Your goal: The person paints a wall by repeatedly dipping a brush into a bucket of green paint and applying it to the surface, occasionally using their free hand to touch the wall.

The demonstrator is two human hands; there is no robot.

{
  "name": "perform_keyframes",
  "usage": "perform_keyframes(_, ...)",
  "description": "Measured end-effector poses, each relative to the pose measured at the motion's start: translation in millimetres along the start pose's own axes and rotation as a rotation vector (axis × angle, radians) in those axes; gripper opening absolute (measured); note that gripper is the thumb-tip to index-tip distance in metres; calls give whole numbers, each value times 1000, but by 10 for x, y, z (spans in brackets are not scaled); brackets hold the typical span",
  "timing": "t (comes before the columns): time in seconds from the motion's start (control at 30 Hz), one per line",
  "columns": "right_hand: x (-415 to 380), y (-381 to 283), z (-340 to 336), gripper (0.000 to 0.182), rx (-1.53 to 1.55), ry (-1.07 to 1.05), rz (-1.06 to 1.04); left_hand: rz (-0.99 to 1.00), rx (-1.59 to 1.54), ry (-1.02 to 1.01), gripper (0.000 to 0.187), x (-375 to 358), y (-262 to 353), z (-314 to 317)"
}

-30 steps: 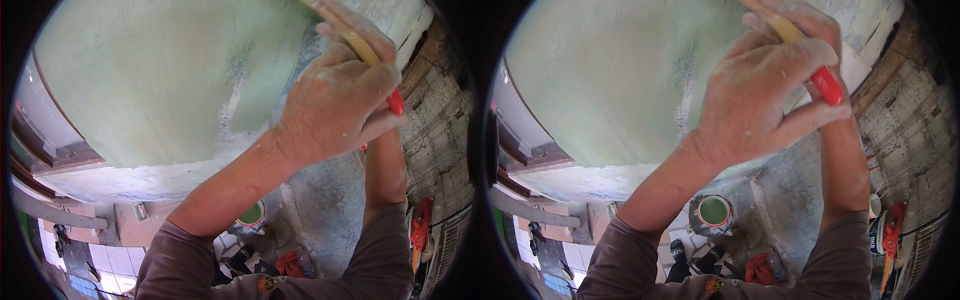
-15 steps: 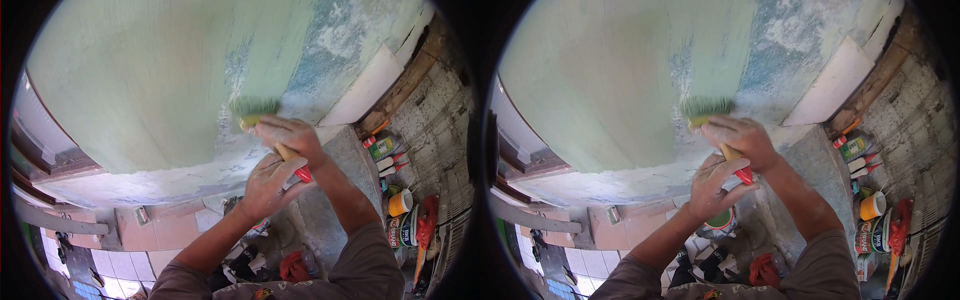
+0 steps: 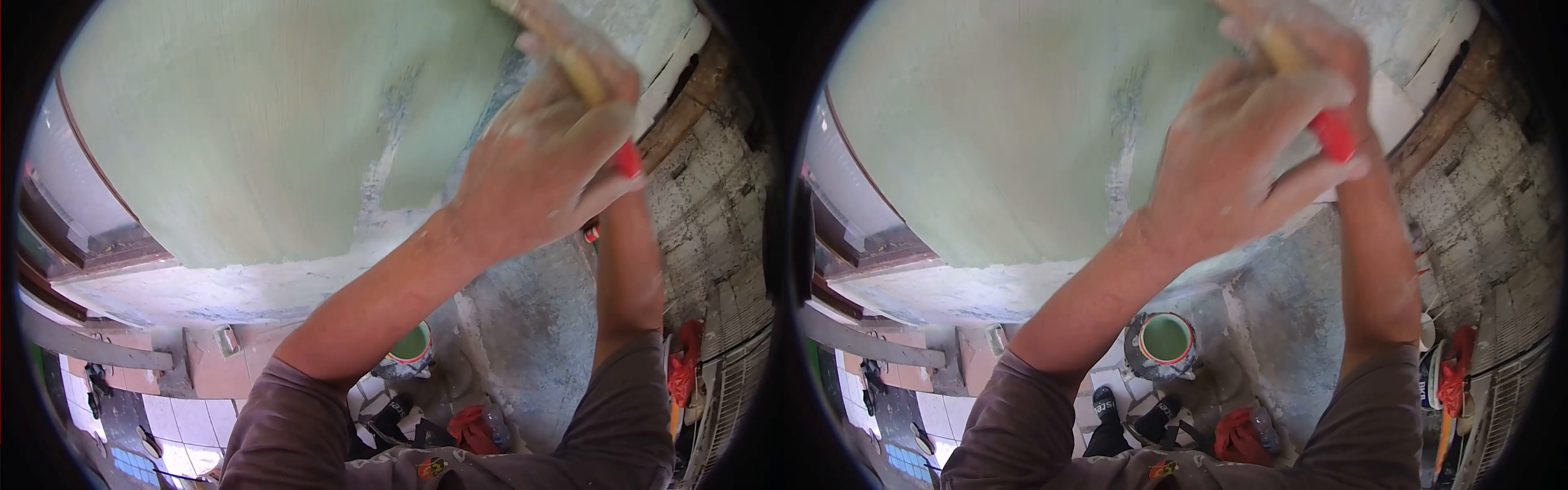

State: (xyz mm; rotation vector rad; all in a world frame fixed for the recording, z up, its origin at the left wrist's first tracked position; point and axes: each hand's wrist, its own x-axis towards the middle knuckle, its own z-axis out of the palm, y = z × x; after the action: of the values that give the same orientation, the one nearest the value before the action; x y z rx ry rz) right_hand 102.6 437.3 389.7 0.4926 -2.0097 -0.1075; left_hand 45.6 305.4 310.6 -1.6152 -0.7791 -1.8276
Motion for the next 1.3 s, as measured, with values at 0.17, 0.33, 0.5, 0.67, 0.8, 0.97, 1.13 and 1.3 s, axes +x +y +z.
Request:
perform_keyframes(0.17, -890, -552, 486, 46, -92, -112, 160, -212, 23, -202, 57, -1094, 125, -305)
perform_keyframes(0.33, -1647, -883, 870, 43, -171, -239, 231, -389, -16, -299, 58, -1983, 213, -446)
perform_keyframes(0.5, -2274, -1043, 1182, 39, -146, -288, 271, -489, -15, -357, 57, -2622, 246, -526)
perform_keyframes(0.67, -2713, -1158, 1429, 38, -115, -307, 321, -568, -7, -369, 56, -3059, 261, -548)
perform_keyframes(0.8, -2984, -1219, 1568, 36, -83, -329, 350, -625, -2, -372, 56, -3320, 259, -546)
perform_keyframes(0.97, -3146, -1375, 1678, 35, 107, -407, 476, -744, 46, -393, 55, -3408, 353, -630)
perform_keyframes(1.13, -2660, -1118, 1683, 33, 283, -357, 412, -719, 133, -336, 53, -2746, 287, -739)
perform_keyframes(1.3, -1393, -882, 1182, 39, 33, -105, 168, -278, -17, -179, 51, -1715, 189, -721)
